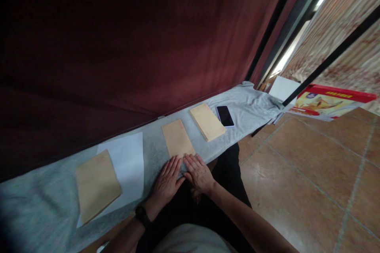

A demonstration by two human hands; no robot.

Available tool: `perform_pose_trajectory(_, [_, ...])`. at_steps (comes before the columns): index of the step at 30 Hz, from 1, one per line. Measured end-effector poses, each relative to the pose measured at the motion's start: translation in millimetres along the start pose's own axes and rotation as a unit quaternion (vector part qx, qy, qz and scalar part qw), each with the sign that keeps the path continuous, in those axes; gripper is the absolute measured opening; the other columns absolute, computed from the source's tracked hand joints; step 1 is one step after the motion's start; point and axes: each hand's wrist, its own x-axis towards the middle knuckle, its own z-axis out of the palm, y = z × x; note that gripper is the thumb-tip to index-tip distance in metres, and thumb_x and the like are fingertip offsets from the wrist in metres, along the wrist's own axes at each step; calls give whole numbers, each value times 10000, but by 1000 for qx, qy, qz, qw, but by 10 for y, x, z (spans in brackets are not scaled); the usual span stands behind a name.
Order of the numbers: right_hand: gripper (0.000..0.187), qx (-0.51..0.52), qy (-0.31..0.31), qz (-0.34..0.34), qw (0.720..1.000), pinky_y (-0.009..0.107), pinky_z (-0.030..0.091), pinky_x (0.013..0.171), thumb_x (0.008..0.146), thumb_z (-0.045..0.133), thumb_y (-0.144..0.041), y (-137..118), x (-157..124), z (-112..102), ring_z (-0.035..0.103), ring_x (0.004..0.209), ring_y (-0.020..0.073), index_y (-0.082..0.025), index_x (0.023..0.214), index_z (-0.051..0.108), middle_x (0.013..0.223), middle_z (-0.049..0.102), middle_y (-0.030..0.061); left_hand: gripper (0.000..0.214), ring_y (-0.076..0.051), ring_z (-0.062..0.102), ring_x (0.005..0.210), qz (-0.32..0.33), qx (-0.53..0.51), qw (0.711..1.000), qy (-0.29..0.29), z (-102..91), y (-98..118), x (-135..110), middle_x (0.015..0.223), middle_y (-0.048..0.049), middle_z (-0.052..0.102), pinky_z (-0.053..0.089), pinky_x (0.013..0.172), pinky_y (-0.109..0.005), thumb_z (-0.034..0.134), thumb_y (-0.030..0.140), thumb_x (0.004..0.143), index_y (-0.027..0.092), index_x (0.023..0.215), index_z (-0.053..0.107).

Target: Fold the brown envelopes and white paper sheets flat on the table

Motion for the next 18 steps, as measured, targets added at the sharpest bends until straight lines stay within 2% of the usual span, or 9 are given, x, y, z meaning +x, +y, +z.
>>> perform_pose_trajectory(4, [543,-14,-1,3,1000,492,286,1247,1045,470,-328,151,-68,-123,425,1458,225,-192,1562,373,1580,451,93,685,-279,290,1528,-9,5,1000,8,35,22,-50,1619,-175,361,317,1233,-455,468,436,1015,80,1576,296])
perform_pose_trajectory(9, [489,-11,-26,-1,1000,481,311,1238,1048,472,-336,264,-14,-331,478,1420,225,-214,1521,455,1531,519,83,701,-277,272,1535,-21,0,1000,9,76,35,-81,1634,-167,333,301,1242,-447,504,384,996,85,1586,272])
perform_pose_trajectory(12, [505,-2,-48,-21,999,464,327,1233,1059,443,-363,289,44,-412,451,1442,214,-212,1540,424,1547,500,80,680,-271,273,1535,-28,-5,1000,4,53,45,-81,1639,-151,329,288,1250,-447,506,367,993,106,1583,290])
perform_pose_trajectory(15, [524,4,-62,-47,997,438,337,1230,1065,424,-376,266,76,-398,401,1476,201,-211,1561,383,1599,423,73,672,-267,274,1535,-30,-11,999,1,26,56,-76,1637,-140,336,280,1255,-450,509,380,991,125,1580,307])
perform_pose_trajectory(18, [521,4,-59,-48,997,435,348,1223,1058,445,-367,205,75,-284,407,1473,205,-223,1556,394,1592,434,72,666,-263,267,1537,-34,-14,999,1,16,62,-76,1641,-130,331,275,1258,-450,505,381,994,143,1583,306])
